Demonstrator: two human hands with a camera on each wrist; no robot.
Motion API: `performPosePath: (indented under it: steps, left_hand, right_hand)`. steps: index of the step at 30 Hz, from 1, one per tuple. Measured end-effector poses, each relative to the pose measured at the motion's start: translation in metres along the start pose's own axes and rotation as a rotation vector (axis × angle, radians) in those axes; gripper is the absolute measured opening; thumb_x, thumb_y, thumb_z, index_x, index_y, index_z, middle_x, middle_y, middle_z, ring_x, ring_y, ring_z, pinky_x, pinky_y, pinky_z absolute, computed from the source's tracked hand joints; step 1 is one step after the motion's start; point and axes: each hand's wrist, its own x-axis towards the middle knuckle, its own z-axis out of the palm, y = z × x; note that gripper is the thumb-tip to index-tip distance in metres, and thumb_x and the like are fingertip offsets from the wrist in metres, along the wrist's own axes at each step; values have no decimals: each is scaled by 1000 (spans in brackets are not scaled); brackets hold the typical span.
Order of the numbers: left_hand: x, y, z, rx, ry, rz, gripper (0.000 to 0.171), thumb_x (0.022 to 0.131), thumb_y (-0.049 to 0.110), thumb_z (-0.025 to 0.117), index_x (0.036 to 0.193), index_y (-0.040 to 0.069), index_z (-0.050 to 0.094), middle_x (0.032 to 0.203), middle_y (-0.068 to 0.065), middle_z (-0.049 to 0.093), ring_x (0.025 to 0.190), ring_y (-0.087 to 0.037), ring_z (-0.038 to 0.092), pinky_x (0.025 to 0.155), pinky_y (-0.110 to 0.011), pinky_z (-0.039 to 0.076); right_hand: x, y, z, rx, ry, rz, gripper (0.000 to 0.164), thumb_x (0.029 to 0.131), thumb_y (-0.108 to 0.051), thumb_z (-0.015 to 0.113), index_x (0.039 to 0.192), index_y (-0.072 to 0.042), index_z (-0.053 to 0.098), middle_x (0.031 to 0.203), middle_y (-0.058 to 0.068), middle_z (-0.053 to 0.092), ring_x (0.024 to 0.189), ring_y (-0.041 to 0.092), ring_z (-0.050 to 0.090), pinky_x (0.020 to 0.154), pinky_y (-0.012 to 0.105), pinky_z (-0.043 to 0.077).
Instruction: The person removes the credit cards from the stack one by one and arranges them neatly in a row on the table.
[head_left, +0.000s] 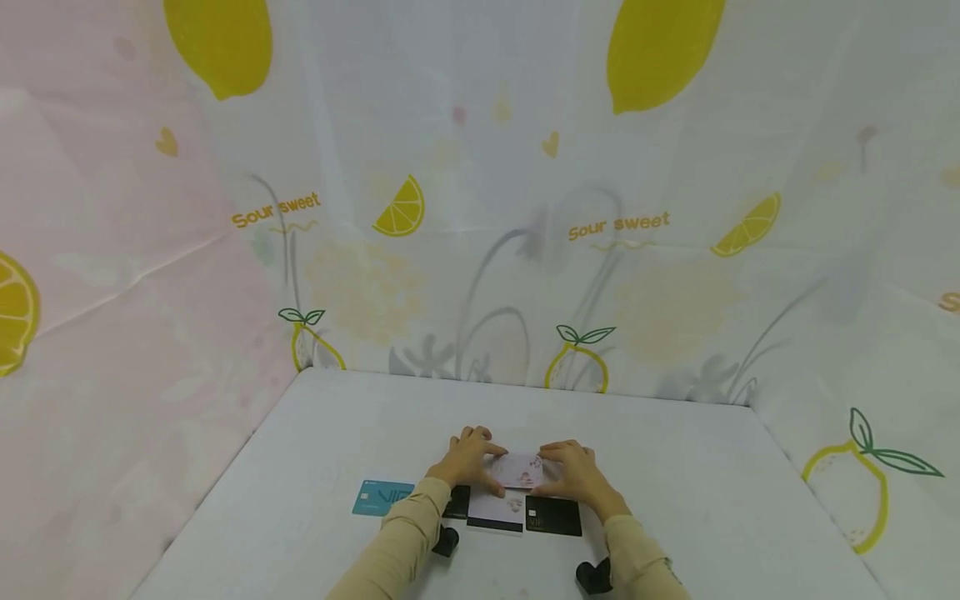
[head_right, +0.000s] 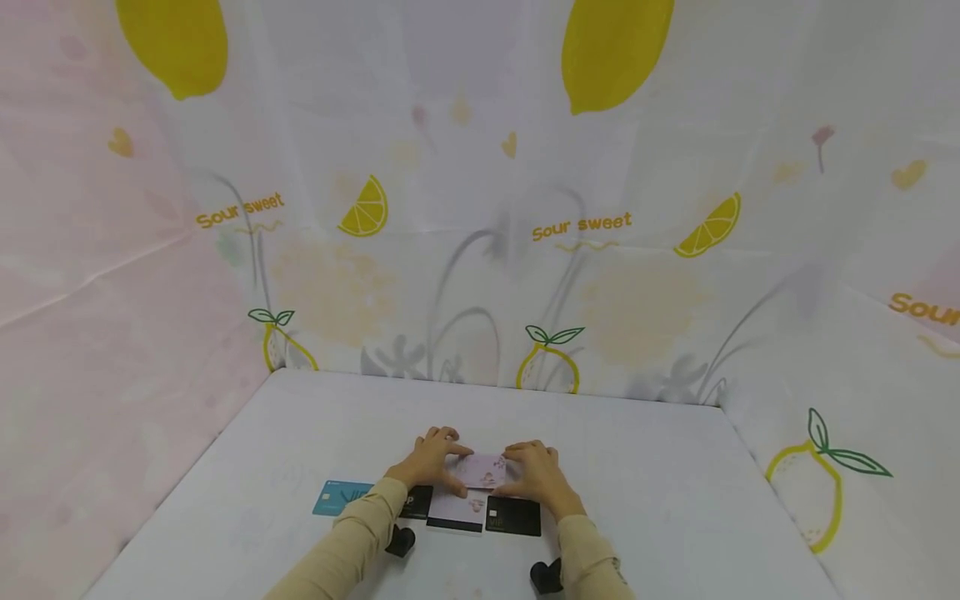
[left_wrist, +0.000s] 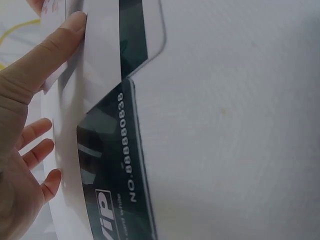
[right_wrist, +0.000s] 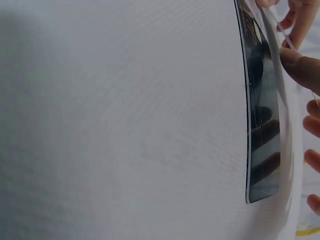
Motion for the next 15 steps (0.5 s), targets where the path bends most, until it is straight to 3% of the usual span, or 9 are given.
performPosePath:
  steps: [6,15]
  left_hand:
    - [0,4,-2,-22,4,16,60,59,42,87,110,15,71,114,-11,55,106,-30,46,80,-48,40]
    - [1,18,-11,34,62,79,57,60,42,86,106,12,72,107,-8,58,101,-25,49,76,-40,40]
  right_hand:
    - [-2,5,3,46,-38,29,61,63,-37,85,109,-1,68,113,13,64,106,34,55,82,55,36]
    - [0,10,-2,154,-47,58,61,61,-25,87,113,0,66,117,17,63,111,40,55,85,63,38]
